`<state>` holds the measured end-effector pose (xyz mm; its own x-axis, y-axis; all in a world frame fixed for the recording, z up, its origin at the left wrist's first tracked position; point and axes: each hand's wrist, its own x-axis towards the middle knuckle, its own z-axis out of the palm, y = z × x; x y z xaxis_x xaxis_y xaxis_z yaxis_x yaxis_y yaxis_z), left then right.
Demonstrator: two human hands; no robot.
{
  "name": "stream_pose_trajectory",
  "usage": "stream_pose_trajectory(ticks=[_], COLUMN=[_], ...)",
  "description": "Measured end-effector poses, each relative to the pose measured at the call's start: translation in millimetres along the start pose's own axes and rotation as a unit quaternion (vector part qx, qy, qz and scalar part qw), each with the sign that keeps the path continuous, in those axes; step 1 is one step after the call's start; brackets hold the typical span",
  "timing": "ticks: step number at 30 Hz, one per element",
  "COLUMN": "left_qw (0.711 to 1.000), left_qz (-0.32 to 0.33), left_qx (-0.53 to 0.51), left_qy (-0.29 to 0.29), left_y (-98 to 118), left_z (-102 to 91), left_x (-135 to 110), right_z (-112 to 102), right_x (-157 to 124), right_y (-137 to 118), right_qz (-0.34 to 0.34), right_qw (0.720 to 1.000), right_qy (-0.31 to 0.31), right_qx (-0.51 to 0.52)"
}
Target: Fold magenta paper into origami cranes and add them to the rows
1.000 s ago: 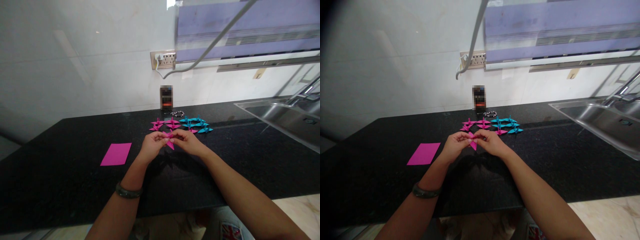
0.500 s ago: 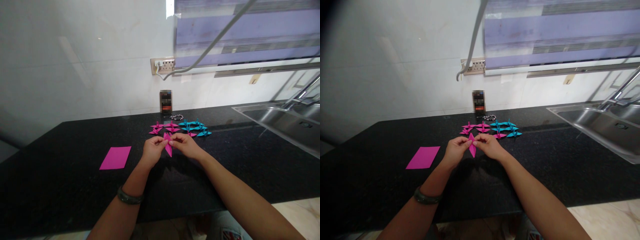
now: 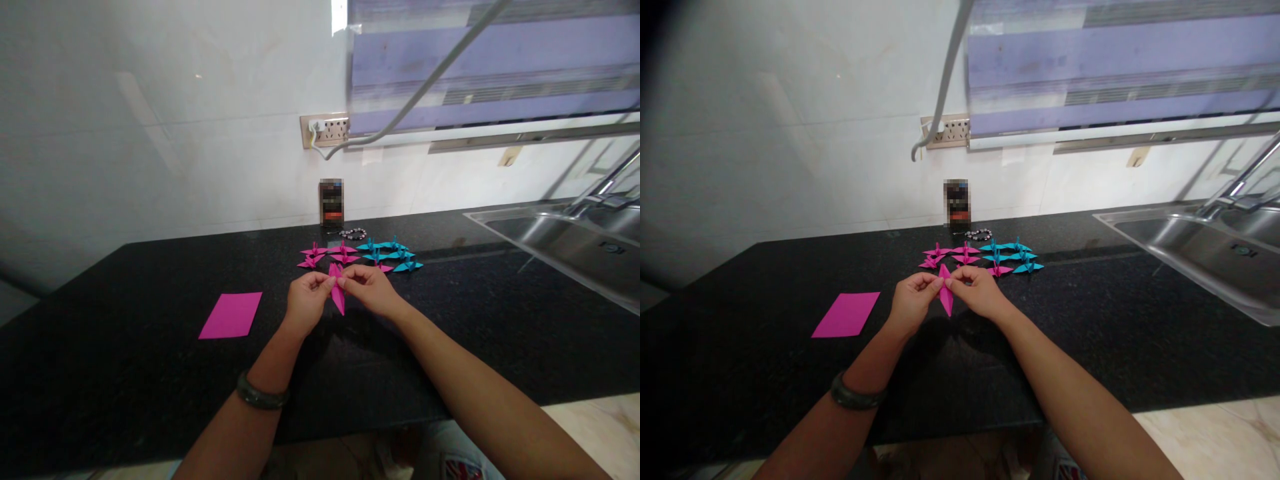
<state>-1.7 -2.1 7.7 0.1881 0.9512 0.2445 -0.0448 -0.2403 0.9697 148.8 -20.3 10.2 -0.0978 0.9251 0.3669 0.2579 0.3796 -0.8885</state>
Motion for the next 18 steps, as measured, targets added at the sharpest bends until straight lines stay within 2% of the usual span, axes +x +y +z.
stream_pose_trajectory(ticks=[7,14,18], left_qw=[1.0,0.999,0.999], left_qz=[0.0,-0.003,0.005], left_qx=[0.002,0.032,0.039], left_qy=[0.015,-0.003,-0.009], left_y=[-0.9,0.1,-1.4], left_z=[1.1,1.0,0.9], left_x=[0.4,0.2,0.6], right_z=[5.3,7.2,9.7], right_x=[0.4,1.2,1.7], right_y=[0.8,7.0,5.4], right_qz=[0.018,0.032,0.063], right_qw=[1.0,0.998,0.993], right_qy=[0.021,0.047,0.048], right_qx=[0.001,0.016,0.087])
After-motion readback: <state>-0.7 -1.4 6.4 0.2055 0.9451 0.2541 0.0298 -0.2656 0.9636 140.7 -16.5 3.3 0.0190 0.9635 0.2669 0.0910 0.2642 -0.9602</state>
